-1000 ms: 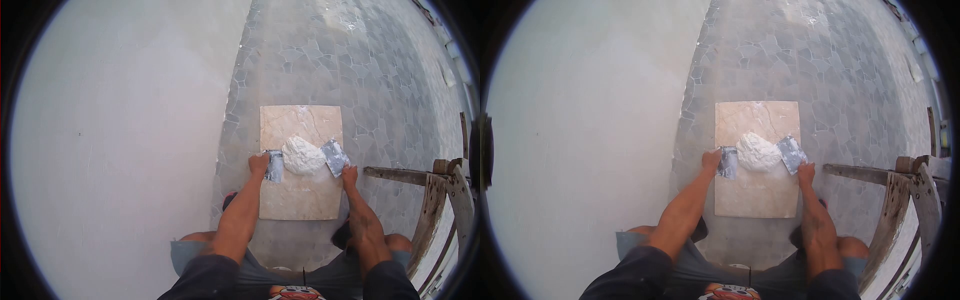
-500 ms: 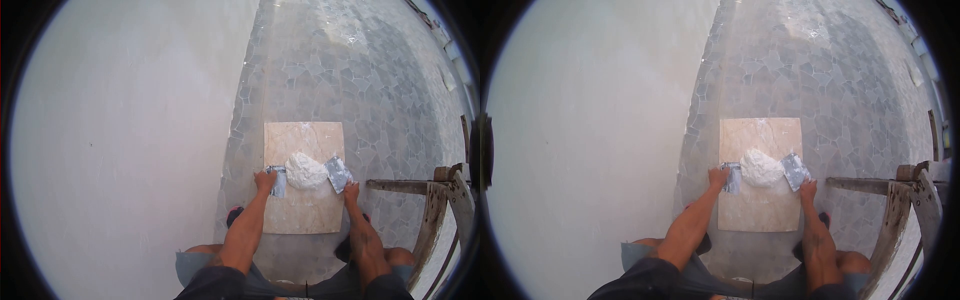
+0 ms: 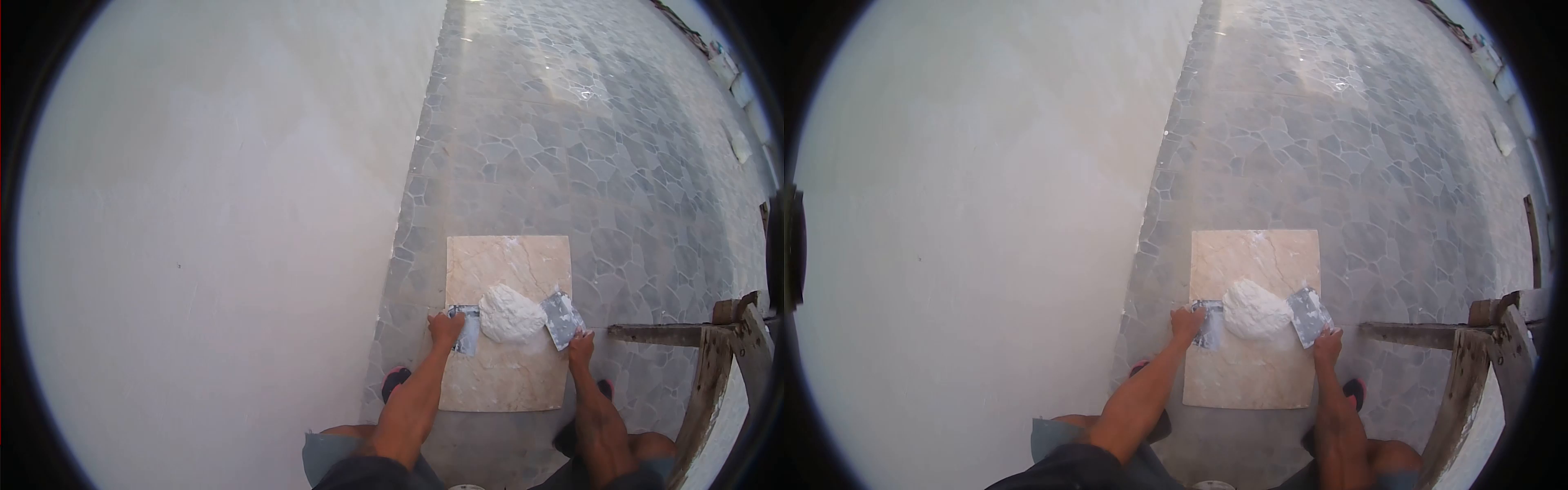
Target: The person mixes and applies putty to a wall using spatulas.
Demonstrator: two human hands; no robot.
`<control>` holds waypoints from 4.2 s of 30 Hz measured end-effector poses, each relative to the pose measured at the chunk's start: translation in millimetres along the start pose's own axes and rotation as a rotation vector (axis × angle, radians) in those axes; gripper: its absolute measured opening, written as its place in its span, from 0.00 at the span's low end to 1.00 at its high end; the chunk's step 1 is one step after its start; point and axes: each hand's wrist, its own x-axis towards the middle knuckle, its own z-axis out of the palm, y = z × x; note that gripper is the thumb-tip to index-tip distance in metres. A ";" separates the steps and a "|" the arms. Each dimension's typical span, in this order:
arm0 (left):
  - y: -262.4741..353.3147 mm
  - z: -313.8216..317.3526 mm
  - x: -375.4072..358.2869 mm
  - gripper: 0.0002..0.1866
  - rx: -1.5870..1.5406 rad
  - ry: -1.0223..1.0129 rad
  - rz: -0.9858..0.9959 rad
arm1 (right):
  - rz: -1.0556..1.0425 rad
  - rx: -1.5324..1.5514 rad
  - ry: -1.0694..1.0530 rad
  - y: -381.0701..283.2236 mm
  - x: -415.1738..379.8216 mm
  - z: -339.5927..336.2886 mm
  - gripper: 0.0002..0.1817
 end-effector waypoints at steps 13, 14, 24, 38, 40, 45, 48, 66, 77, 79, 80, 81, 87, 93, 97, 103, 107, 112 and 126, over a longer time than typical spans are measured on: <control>90.2 -61.9 -38.7 0.39 -0.118 0.013 0.234 | -0.205 0.138 0.219 -16.3 1.3 -24.0 0.13; 90.7 -73.1 -65.1 0.39 -0.120 0.027 0.263 | -0.190 0.131 0.209 -17.3 -19.8 -37.6 0.14; 104.5 -129.0 -234.3 0.23 0.188 -0.128 0.785 | -0.270 0.469 0.282 -130.8 -104.4 -120.7 0.08; -35.3 -180.2 -578.4 0.20 0.803 -0.381 1.106 | -0.040 1.462 -0.316 -98.1 -273.0 -209.6 0.15; -47.7 -191.9 -577.3 0.21 0.868 -0.325 1.148 | -0.067 1.466 -0.357 -120.7 -275.9 -221.3 0.16; -115.4 -170.6 -626.1 0.18 0.721 -0.162 1.210 | -0.116 1.518 -0.407 -103.0 -348.4 -272.0 0.17; -132.0 -164.0 -623.3 0.16 0.665 0.014 1.270 | -0.174 1.526 -0.441 -105.5 -357.0 -281.3 0.16; -214.1 -122.4 -770.7 0.11 0.822 -0.044 1.191 | -0.346 1.493 -0.593 -43.0 -444.3 -337.3 0.17; -271.4 -61.4 -716.9 0.09 0.608 -0.134 1.218 | -0.498 1.475 -0.619 -39.0 -434.9 -334.0 0.13; -230.4 -104.4 -724.3 0.11 0.474 -0.328 1.149 | -0.567 1.400 -0.576 -39.7 -434.5 -343.7 0.09; -217.9 -121.6 -725.2 0.13 0.324 -0.300 1.179 | -0.600 1.329 -0.545 -40.6 -434.4 -351.7 0.10; -202.1 -142.8 -722.9 0.15 0.172 -0.268 1.202 | -0.685 1.213 -0.494 -45.1 -432.2 -360.7 0.10; -87.4 -286.1 -670.0 0.17 -0.092 0.553 1.301 | -1.240 0.341 -0.217 -96.1 -460.7 -422.8 0.10; 19.1 -293.1 -561.9 0.24 -0.163 0.403 1.280 | -1.349 -0.093 -0.282 -151.2 -451.6 -416.0 0.14; 42.2 -280.1 -531.8 0.20 -0.188 -0.009 1.031 | -1.466 -0.200 -0.288 -176.5 -410.8 -382.7 0.15; 47.1 -259.1 -454.5 0.15 -0.422 -0.248 0.915 | -1.475 -0.151 -0.369 -199.5 -351.2 -328.1 0.19; 40.2 -246.1 -417.4 0.15 -0.645 -0.158 0.776 | -1.233 0.218 -0.311 -191.7 -284.6 -278.5 0.22; 28.8 -231.4 -378.6 0.15 -0.794 -0.043 0.683 | -0.685 0.263 -0.503 -114.0 -192.4 -117.2 0.15; 44.4 -216.3 -390.8 0.11 -0.620 0.211 0.656 | -0.722 -0.452 -0.118 14.7 -233.7 184.7 0.36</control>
